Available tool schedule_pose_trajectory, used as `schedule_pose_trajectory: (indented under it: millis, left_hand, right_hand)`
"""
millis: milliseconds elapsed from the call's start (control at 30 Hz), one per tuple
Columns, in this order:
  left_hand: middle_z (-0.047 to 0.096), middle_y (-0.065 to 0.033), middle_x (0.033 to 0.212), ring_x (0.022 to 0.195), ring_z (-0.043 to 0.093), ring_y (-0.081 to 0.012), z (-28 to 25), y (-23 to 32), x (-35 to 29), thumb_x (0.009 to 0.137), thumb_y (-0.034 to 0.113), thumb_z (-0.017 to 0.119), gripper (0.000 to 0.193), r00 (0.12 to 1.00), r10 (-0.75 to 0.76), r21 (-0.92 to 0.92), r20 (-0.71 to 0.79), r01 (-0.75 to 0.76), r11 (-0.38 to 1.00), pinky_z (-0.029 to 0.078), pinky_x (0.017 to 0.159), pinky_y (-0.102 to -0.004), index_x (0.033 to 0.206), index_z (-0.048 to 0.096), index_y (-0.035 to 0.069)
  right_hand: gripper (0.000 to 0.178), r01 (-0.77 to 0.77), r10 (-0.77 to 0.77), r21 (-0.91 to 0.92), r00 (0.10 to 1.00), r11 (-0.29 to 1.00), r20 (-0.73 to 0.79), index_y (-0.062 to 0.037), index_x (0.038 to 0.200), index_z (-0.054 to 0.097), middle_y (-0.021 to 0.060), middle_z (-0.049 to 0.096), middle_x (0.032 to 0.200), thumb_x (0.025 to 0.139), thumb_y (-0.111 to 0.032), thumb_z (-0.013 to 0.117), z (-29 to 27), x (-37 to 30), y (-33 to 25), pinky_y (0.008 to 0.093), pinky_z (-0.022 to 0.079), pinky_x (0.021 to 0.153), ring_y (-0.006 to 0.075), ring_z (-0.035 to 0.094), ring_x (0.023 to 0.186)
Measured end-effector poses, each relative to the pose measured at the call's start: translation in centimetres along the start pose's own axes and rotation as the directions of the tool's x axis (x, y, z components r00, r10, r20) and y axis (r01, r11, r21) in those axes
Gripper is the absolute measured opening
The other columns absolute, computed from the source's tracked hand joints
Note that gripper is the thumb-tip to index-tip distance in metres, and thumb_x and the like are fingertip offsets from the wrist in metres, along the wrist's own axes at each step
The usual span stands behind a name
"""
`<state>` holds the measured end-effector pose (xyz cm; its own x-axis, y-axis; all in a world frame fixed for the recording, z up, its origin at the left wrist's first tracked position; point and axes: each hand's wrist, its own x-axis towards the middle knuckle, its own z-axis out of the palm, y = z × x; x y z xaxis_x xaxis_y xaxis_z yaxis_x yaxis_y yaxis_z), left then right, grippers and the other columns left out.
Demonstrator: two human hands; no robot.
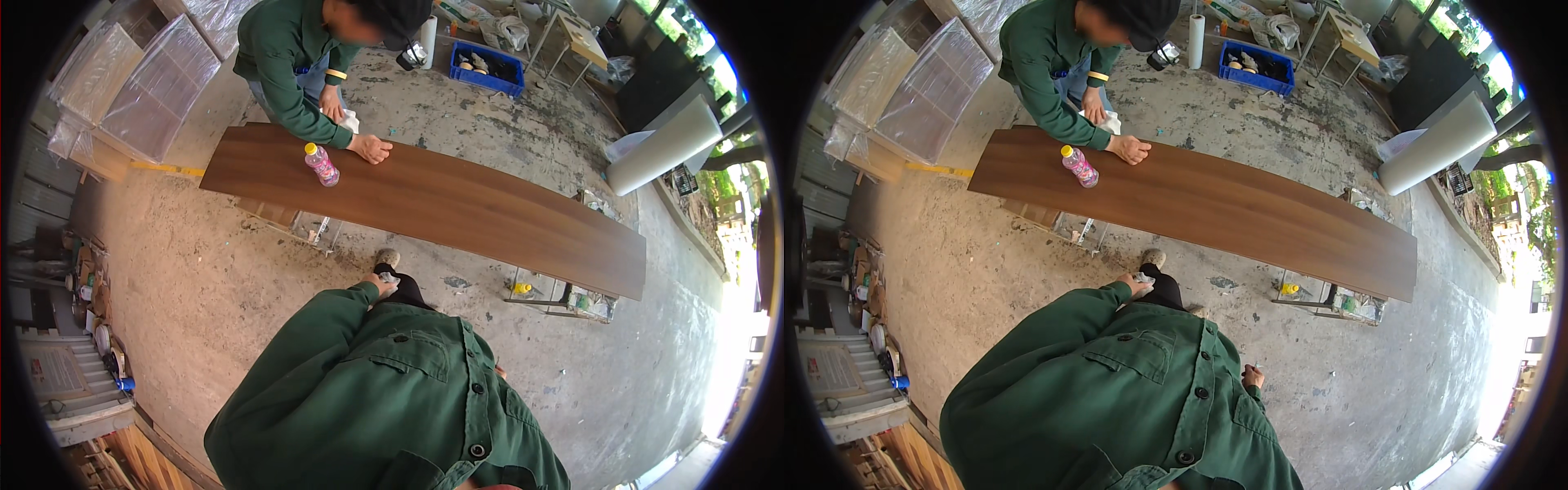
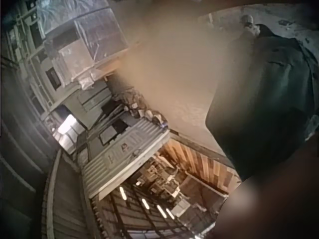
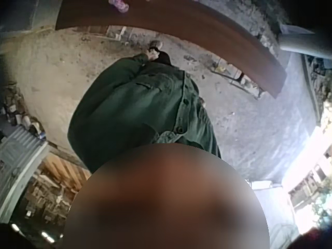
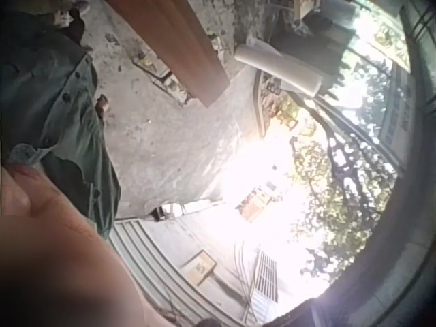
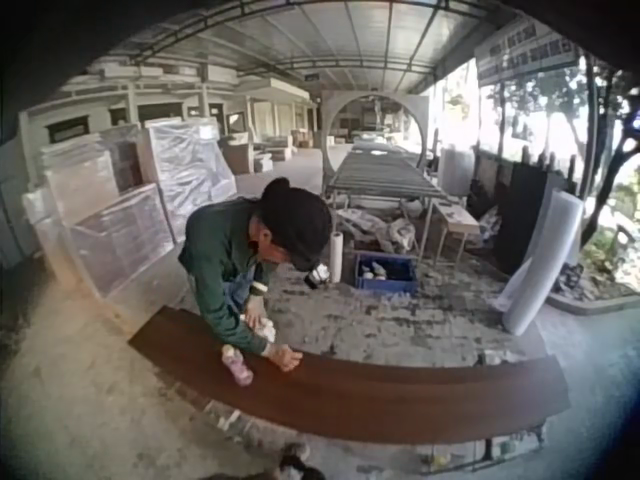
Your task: Cleaning residue and smoothing the edges of wood panels using a cloth, cleaning solution, and a scraper tool.
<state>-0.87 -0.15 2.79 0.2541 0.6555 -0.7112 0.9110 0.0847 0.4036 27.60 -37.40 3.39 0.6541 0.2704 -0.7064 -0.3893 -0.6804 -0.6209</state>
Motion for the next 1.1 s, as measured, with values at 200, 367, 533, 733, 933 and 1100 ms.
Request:
schedule_pose_trajectory:
  millis: [200,367,533,733,933,1100]
  left_hand:
    - [0.053,-0.0219,0.112,0.101,0.053,-0.0324,0.2,-0.1,0.5,0.064,0.058,0.061,0.078,0.999,-0.032,0.034,0.009,0.031,0.999,0.043,0.085,-0.0370,0.111,0.052,-0.003]
    - [0.054,-0.0220,0.110,0.100,0.053,-0.0329,0.1,0.0,0.3,0.064,0.058,0.061,0.077,0.999,-0.040,0.032,0.022,0.040,0.999,0.043,0.085,-0.0374,0.109,0.053,-0.003]
    - [0.055,-0.0225,0.108,0.099,0.054,-0.0333,0.0,0.4,-0.1,0.064,0.058,0.062,0.076,0.999,-0.051,0.027,0.010,0.051,0.998,0.043,0.085,-0.0378,0.107,0.055,-0.004]
    - [0.055,-0.0235,0.108,0.100,0.054,-0.0331,-0.3,0.6,-0.6,0.063,0.057,0.062,0.074,0.999,-0.035,0.005,-0.003,0.035,0.999,0.043,0.085,-0.0369,0.105,0.056,-0.004]
    - [0.054,-0.0224,0.110,0.100,0.054,-0.0324,-0.4,0.9,-0.6,0.064,0.058,0.062,0.076,0.998,-0.061,0.005,0.014,0.061,0.998,0.043,0.085,-0.0368,0.108,0.055,-0.003]
    - [0.053,-0.0219,0.111,0.101,0.053,-0.0322,-0.3,0.8,-0.5,0.064,0.059,0.062,0.078,0.998,-0.058,0.011,0.020,0.057,0.998,0.043,0.086,-0.0367,0.110,0.053,-0.003]
  right_hand:
    - [0.020,0.014,-0.014,0.006,1.000,1.000,0.015,-0.0019,0.078,0.064,0.0067,0.057,0.057,0.072,-0.020,0.059,-0.1,0.0,0.1,0.0280,0.037,0.038,0.0138,0.047,0.041]
    - [0.019,0.026,-0.026,0.010,0.999,1.000,0.031,-0.0022,0.077,0.063,0.0062,0.056,0.055,0.072,-0.021,0.059,-0.2,0.0,0.1,0.0279,0.037,0.036,0.0135,0.046,0.039]
    - [0.020,0.026,-0.026,0.013,0.999,1.000,0.039,-0.0023,0.077,0.063,0.0062,0.056,0.056,0.073,-0.021,0.059,-0.5,0.2,0.3,0.0281,0.036,0.036,0.0136,0.046,0.039]
    - [0.021,0.018,-0.020,0.018,0.997,1.000,0.079,-0.0021,0.078,0.063,0.0065,0.056,0.058,0.074,-0.021,0.057,-0.5,1.0,0.8,0.0286,0.037,0.036,0.0141,0.046,0.040]
    - [0.020,0.010,-0.009,-0.032,0.999,0.999,0.039,-0.0024,0.078,0.063,0.0065,0.056,0.057,0.073,-0.022,0.058,-0.3,0.7,-0.5,0.0288,0.036,0.036,0.0142,0.045,0.039]
    - [0.020,-0.001,0.002,-0.023,0.999,1.000,0.050,-0.0027,0.076,0.063,0.0064,0.056,0.057,0.073,-0.021,0.058,-0.4,1.1,-0.5,0.0286,0.036,0.036,0.0140,0.045,0.039]
